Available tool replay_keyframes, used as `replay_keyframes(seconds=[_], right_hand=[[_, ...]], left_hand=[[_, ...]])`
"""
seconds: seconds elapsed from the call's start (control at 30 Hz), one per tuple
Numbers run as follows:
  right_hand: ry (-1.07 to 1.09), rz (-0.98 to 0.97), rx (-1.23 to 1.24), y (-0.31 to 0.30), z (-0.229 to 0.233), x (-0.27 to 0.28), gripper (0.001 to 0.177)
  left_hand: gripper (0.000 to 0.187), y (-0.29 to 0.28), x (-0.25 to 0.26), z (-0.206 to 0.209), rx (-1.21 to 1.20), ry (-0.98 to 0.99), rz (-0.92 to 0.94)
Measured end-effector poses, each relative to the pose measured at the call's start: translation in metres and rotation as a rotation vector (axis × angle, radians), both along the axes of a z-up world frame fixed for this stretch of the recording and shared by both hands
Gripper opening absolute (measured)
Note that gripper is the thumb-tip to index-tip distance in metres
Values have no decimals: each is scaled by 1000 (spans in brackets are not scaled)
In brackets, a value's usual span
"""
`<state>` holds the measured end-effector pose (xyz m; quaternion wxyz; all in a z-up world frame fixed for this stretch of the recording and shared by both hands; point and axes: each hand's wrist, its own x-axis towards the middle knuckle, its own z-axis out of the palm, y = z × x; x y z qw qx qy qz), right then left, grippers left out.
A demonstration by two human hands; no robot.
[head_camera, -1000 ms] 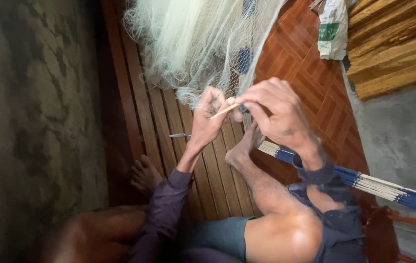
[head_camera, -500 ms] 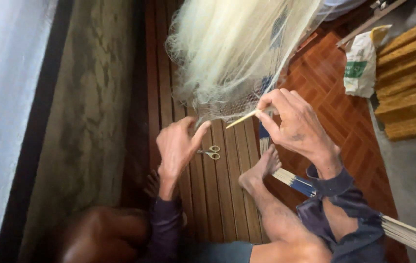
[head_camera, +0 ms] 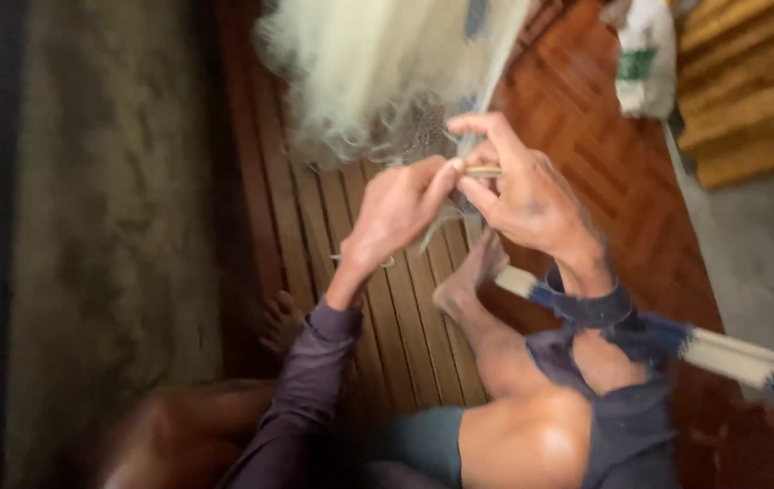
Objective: Repairing a fishing net by threading line through the mesh and tying knots using a netting needle and scissors.
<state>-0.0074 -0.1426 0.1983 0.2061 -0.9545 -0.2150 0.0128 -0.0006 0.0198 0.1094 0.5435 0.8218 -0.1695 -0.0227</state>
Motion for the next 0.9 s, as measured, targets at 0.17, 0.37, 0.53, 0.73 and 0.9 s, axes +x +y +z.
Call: replay_keyframes(seconds=[0.17, 0.37, 0.53, 0.73, 0.9], right_hand=[[-42, -154, 149, -8, 6, -28, 64], [-199, -119, 441, -14, -8, -33, 37], [-117, -139, 461, -23, -27, -29, 25], [-73, -136, 310, -28, -33, -29, 20], [16, -183, 349, -35, -45, -27, 17]], left_hand=[[38, 14, -7, 14, -177, -9, -46], [48, 20, 6, -3, -350, 107, -19], [44, 28, 10, -19, -484, 41, -70], [40, 32, 11, -24, -463, 54, -38], [30, 23, 3, -38, -448, 60, -18]])
